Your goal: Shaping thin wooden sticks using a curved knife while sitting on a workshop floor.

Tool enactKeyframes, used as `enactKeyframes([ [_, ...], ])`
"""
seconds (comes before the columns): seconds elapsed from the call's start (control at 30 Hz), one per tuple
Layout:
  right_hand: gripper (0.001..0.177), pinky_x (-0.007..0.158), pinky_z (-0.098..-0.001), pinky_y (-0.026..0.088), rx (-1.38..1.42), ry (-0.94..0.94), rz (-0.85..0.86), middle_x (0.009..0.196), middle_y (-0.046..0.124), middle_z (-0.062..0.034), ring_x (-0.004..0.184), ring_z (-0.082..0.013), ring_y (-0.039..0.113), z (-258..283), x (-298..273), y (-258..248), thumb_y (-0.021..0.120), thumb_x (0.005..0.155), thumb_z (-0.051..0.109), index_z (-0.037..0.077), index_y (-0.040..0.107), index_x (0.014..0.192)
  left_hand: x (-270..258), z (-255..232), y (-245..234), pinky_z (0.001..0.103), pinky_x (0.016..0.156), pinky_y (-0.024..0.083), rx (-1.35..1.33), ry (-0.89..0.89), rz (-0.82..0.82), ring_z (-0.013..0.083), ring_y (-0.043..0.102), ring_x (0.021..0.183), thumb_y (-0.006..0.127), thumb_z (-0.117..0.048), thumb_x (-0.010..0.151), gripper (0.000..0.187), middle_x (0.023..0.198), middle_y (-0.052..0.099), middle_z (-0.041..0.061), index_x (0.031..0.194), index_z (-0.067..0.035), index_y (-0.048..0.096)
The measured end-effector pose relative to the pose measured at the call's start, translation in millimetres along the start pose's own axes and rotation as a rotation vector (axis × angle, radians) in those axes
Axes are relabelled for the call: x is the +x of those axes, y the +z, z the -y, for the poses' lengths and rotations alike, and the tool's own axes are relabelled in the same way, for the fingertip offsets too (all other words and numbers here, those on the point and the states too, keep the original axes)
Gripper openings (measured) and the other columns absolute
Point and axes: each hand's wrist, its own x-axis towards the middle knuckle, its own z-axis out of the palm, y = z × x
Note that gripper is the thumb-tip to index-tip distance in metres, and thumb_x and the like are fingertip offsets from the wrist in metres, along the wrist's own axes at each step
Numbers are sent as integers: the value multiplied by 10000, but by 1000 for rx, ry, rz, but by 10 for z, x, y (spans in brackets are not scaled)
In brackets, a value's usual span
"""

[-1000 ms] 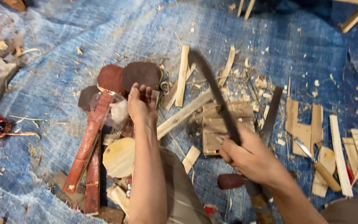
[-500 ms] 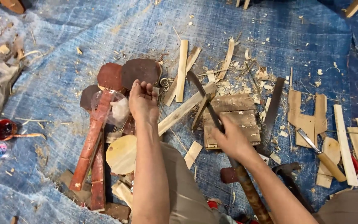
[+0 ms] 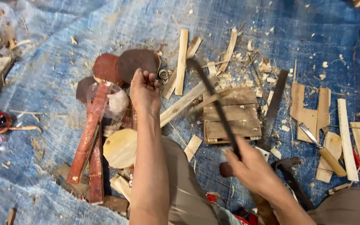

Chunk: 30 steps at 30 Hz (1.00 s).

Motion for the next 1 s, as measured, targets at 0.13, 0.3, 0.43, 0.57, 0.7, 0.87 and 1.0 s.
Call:
enactKeyframes([
  [0.13,449,345,-304,333,-37,119,-9,613,527,-6,414,-155,475,-53,36,94,505,998,179,242,504,1443,48,-42,38,239,554,482,23,-12,-38,115,628,711,573,-183,1020,268,870,651,33,1266,-76,589],
  [0.3,271,830,-547,563,-92,34,-62,947,753,-276,980,-461,735,-522,555,393,592,960,192,94,645,1207,191,53,-46,243,611,557,48,-46,-89,118,720,712,588,-225,1027,246,876,704,-27,1267,-168,587],
  [0.43,247,518,-356,554,48,52,-95,682,685,-159,566,-263,677,-590,576,267,567,969,143,80,664,1188,136,88,-81,251,617,557,37,-45,-72,127,729,736,603,-234,1025,265,900,712,-16,1280,-164,594],
  [0.57,296,412,-369,544,116,34,-158,623,662,-171,484,-258,654,-360,221,79,562,962,117,79,698,1222,221,61,-81,248,627,556,35,-42,-63,119,720,731,620,-243,1014,266,891,700,-24,1269,-169,610],
  [0.7,328,462,-411,559,47,87,-139,675,700,-205,514,-293,666,-87,-104,53,567,957,127,117,674,1267,238,45,-135,263,664,573,49,-37,-78,126,736,768,634,-229,1003,267,921,712,-15,1261,-162,623],
  [0.87,365,552,-500,538,-102,5,50,916,714,-259,700,-377,716,-975,823,627,465,1045,126,41,513,1396,302,121,-127,264,639,570,45,-62,-88,125,729,742,638,-243,1002,284,903,707,-27,1278,-179,625],
  [1.0,367,571,-501,543,-15,-1,84,994,719,-274,773,-428,724,-883,818,589,493,1044,164,32,541,1383,325,181,-118,277,643,567,46,-63,-71,122,720,734,622,-254,1015,267,886,696,-40,1271,-175,630],
])
